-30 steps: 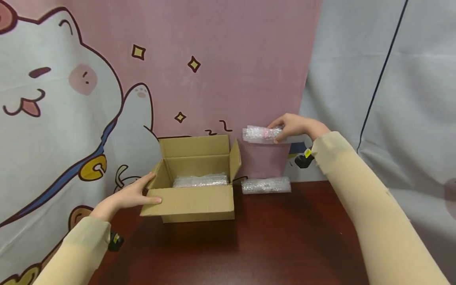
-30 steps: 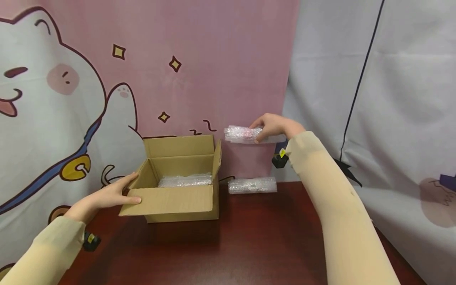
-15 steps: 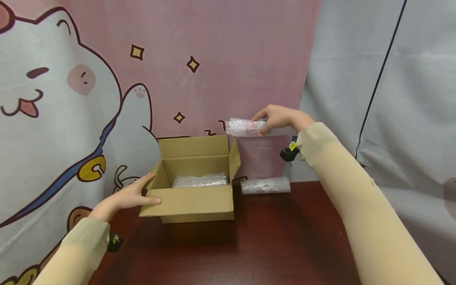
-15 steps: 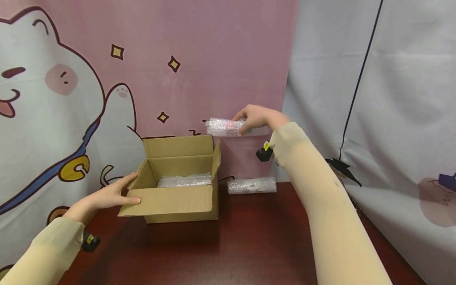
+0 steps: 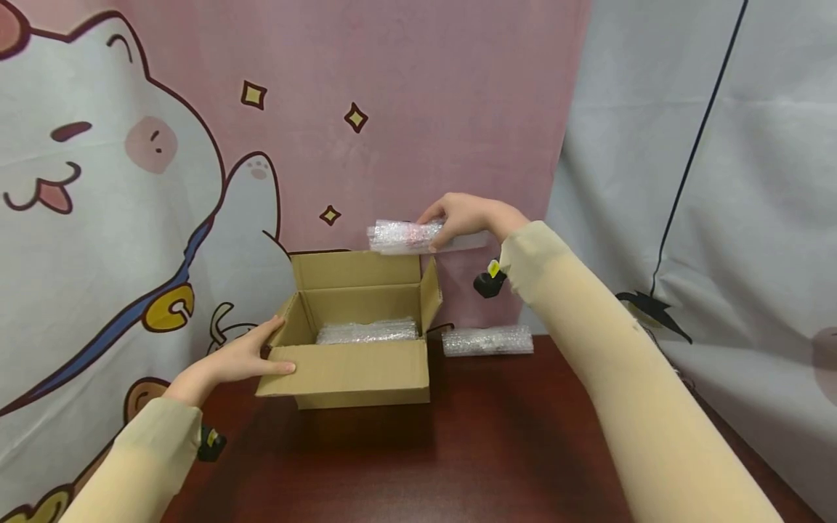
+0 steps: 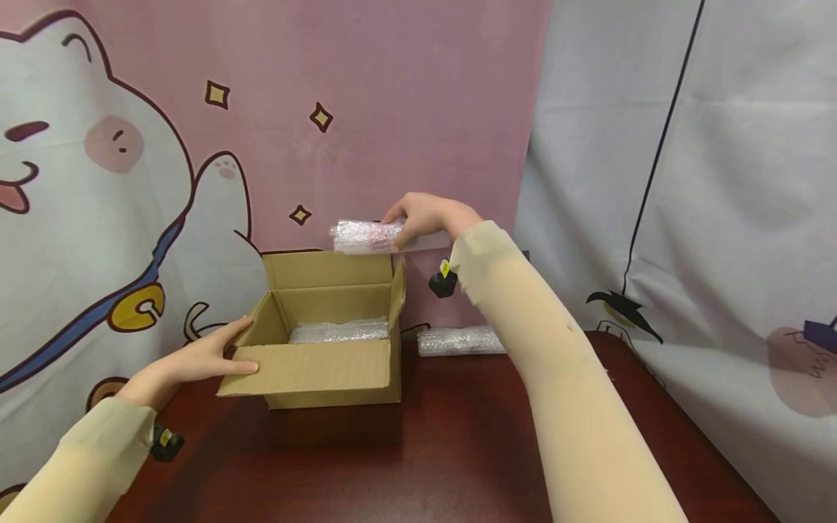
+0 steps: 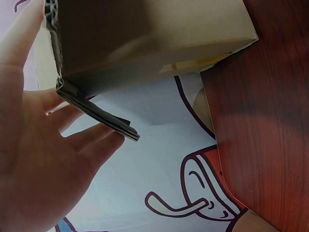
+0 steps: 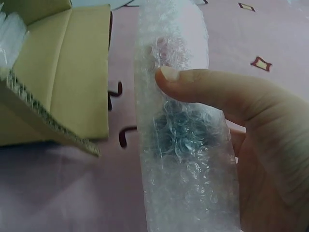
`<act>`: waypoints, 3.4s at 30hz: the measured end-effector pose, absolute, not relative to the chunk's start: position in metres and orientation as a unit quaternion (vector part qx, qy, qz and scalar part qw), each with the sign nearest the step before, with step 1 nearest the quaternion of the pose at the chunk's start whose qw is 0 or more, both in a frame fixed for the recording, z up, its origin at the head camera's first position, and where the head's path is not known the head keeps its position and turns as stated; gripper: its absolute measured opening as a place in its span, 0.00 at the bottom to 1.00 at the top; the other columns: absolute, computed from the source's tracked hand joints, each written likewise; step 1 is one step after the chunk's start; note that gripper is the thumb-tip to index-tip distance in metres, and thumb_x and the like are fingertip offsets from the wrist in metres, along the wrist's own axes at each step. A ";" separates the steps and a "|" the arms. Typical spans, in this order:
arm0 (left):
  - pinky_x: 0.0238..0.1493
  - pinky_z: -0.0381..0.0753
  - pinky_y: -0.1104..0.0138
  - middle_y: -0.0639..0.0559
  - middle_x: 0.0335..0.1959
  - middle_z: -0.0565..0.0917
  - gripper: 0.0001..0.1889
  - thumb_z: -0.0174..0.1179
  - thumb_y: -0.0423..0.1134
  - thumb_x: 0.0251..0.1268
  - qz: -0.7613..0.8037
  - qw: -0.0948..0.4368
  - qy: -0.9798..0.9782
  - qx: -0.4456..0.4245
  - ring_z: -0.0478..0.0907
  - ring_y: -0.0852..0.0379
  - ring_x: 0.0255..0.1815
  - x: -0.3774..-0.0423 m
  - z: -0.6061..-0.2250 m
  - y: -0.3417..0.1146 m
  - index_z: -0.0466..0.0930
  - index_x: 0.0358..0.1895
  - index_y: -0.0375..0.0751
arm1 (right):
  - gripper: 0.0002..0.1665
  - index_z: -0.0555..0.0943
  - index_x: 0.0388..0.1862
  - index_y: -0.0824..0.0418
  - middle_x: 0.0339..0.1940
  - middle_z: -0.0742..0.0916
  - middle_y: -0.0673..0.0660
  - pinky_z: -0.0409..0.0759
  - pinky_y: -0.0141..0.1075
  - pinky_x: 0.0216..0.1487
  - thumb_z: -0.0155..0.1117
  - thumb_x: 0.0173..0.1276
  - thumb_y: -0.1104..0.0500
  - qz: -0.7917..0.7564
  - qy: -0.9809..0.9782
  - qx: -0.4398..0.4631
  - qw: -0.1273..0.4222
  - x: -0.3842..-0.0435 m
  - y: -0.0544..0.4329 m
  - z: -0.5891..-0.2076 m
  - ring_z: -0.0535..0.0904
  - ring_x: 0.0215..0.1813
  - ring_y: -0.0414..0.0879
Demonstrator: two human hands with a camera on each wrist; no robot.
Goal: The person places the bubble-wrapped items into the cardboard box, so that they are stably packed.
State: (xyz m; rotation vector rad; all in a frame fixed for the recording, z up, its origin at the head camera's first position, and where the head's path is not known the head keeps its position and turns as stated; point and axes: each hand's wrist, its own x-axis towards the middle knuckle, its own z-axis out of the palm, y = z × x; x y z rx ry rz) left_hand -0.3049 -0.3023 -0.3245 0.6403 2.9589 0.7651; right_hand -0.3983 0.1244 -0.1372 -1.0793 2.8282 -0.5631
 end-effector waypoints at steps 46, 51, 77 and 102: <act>0.65 0.53 0.35 0.25 0.74 0.48 0.56 0.69 0.55 0.56 0.253 0.004 0.944 0.209 0.46 0.27 0.72 -0.302 -0.321 -0.297 0.44 0.75 0.25 | 0.31 0.77 0.63 0.61 0.64 0.78 0.55 0.70 0.38 0.63 0.72 0.60 0.56 -0.226 0.872 -0.404 0.157 -0.397 0.002 -0.227 0.71 0.66 0.49; 0.65 0.53 0.35 0.25 0.74 0.48 0.57 0.69 0.56 0.56 0.256 0.005 0.944 0.207 0.46 0.27 0.72 -0.302 -0.322 -0.296 0.44 0.75 0.25 | 0.30 0.78 0.63 0.59 0.64 0.78 0.54 0.70 0.38 0.63 0.72 0.60 0.56 -0.218 0.875 -0.395 0.174 -0.394 -0.001 -0.237 0.71 0.66 0.48; 0.65 0.52 0.35 0.25 0.74 0.46 0.56 0.68 0.56 0.56 0.248 0.007 0.946 0.207 0.45 0.27 0.73 -0.304 -0.322 -0.299 0.43 0.75 0.26 | 0.31 0.77 0.64 0.63 0.65 0.78 0.57 0.68 0.39 0.65 0.70 0.62 0.58 -0.218 0.871 -0.366 0.244 -0.398 -0.007 -0.268 0.71 0.67 0.50; 0.65 0.52 0.35 0.26 0.74 0.47 0.57 0.68 0.57 0.56 0.248 0.008 0.948 0.201 0.45 0.27 0.73 -0.299 -0.321 -0.297 0.43 0.76 0.27 | 0.28 0.76 0.66 0.48 0.54 0.84 0.47 0.73 0.54 0.59 0.64 0.68 0.46 -0.231 0.872 -0.317 0.294 -0.394 0.016 -0.248 0.78 0.60 0.52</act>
